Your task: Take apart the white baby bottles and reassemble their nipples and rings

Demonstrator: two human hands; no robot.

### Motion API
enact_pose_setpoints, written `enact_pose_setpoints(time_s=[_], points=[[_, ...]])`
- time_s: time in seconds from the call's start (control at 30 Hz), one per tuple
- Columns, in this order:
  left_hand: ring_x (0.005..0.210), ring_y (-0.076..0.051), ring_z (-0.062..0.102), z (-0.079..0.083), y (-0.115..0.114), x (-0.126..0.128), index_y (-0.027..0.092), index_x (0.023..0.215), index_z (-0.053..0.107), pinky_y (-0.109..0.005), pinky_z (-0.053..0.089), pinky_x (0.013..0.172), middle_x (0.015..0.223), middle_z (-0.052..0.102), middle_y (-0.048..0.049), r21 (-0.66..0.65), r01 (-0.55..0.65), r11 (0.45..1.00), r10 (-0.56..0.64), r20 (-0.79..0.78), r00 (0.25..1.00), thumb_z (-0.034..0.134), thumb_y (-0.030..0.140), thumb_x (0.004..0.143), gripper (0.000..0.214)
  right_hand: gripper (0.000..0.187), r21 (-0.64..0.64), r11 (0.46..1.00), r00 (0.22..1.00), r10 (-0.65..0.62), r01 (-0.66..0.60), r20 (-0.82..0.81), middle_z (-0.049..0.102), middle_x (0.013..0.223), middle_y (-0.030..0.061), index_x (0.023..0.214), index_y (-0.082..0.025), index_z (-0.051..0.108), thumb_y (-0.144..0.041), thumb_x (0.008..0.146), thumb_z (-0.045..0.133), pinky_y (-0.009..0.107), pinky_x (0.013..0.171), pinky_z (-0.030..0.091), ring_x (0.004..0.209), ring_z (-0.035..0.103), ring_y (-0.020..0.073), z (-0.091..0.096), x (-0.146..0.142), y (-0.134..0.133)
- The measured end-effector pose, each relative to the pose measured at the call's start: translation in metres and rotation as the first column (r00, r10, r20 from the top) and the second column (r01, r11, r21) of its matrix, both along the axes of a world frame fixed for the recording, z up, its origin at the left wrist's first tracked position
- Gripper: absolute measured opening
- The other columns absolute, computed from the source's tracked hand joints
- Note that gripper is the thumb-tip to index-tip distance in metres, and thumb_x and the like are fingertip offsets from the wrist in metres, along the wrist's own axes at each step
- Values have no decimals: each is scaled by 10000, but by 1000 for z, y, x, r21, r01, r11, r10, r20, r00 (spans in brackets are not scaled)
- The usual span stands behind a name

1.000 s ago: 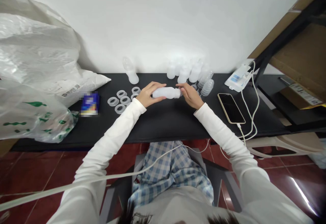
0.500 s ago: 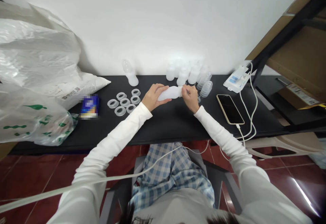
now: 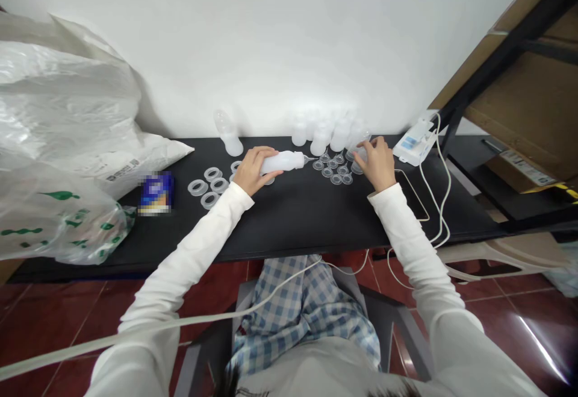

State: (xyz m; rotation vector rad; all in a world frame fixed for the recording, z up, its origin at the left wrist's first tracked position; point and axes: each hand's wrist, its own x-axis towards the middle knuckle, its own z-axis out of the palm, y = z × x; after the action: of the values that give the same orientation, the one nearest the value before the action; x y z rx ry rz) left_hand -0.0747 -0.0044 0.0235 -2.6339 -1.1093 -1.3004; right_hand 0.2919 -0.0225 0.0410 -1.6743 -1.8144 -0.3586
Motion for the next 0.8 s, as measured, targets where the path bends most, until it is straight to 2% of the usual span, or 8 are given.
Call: enact_pose_setpoints(time_s=[0.07, 0.17, 0.3, 0.47, 0.6, 0.67, 0.7, 0.8], points=[[1164, -291, 611, -2, 1, -2, 214, 1198, 573, -471, 495, 1012, 1225, 646, -127, -22, 10, 1000, -9, 31, 999, 663, 526, 884, 452, 437, -23, 1000, 999, 20, -21, -30, 559, 1055, 168, 1053, -146, 651, -536, 975, 469, 527, 871, 502, 969, 587, 314, 3, 6, -2], [1167, -284, 612, -1, 1, -6, 217, 1197, 568, -462, 497, 1011, 1218, 645, -118, -59, 31, 998, -27, 69, 997, 677, 534, 871, 468, 427, 118, 992, 986, 53, -35, -155, 534, 1102, 137, 1150, -175, 634, -536, 973, 493, 498, 876, 535, 950, 600, 268, 16, 1, -14], [1134, -270, 630, 8, -6, -13, 220, 1182, 585, -441, 504, 995, 1184, 661, -99, -83, 60, 995, -51, 109, 993, 698, 573, 839, 505, 382, 204, 945, 914, 305, -256, -266, 551, 1059, 78, 1205, -259, 637, -536, 970, 519, 446, 847, 570, 943, 600, 218, 30, -26, -32], [1083, -251, 655, 21, -19, -5, 228, 1144, 636, -422, 516, 974, 1151, 694, -79, -131, 130, 983, -107, 174, 979, 721, 578, 813, 489, 355, 142, 810, 755, 583, -569, -299, 574, 1060, 80, 1147, -285, 641, -560, 929, 586, 429, 817, 583, 1012, 594, 244, 18, -69, -37], [1020, -251, 672, 33, -25, 17, 212, 1046, 681, -404, 539, 925, 1086, 716, -72, -285, 186, 940, -119, 238, 964, 747, 581, 761, 471, 350, 181, 773, 745, 634, -608, -206, 605, 1059, 98, 1119, -243, 583, -546, 947, 559, 452, 851, 570, 1021, 602, 251, 3, -89, -25], [866, -224, 694, 41, -26, 26, 196, 949, 681, -343, 567, 762, 958, 721, -66, -480, 236, 845, -90, 309, 947, 731, 590, 757, 441, 341, 228, 760, 750, 645, -609, -146, 614, 1034, 90, 1084, -244, 558, -557, 950, 541, 450, 825, 574, 972, 621, 240, -6, -90, -19], [745, -202, 686, 44, -26, 28, 188, 903, 670, -306, 552, 639, 862, 712, -62, -609, 279, 743, -72, 341, 937, 712, 606, 762, 443, 335, 266, 738, 740, 663, -619, -115, 619, 1020, 80, 1070, -251, 545, -563, 947, 540, 442, 798, 579, 939, 630, 230, -12, -89, -17], [413, -137, 528, 55, -24, 30, 162, 831, 646, -235, 345, 345, 620, 640, -67, -900, 378, 218, -52, 376, 925, 615, 664, 801, 504, 349, 394, 645, 688, 725, -655, -45, 627, 973, 46, 1046, -278, 521, -607, 930, 532, 400, 716, 592, 853, 652, 195, -30, -85, -12]])
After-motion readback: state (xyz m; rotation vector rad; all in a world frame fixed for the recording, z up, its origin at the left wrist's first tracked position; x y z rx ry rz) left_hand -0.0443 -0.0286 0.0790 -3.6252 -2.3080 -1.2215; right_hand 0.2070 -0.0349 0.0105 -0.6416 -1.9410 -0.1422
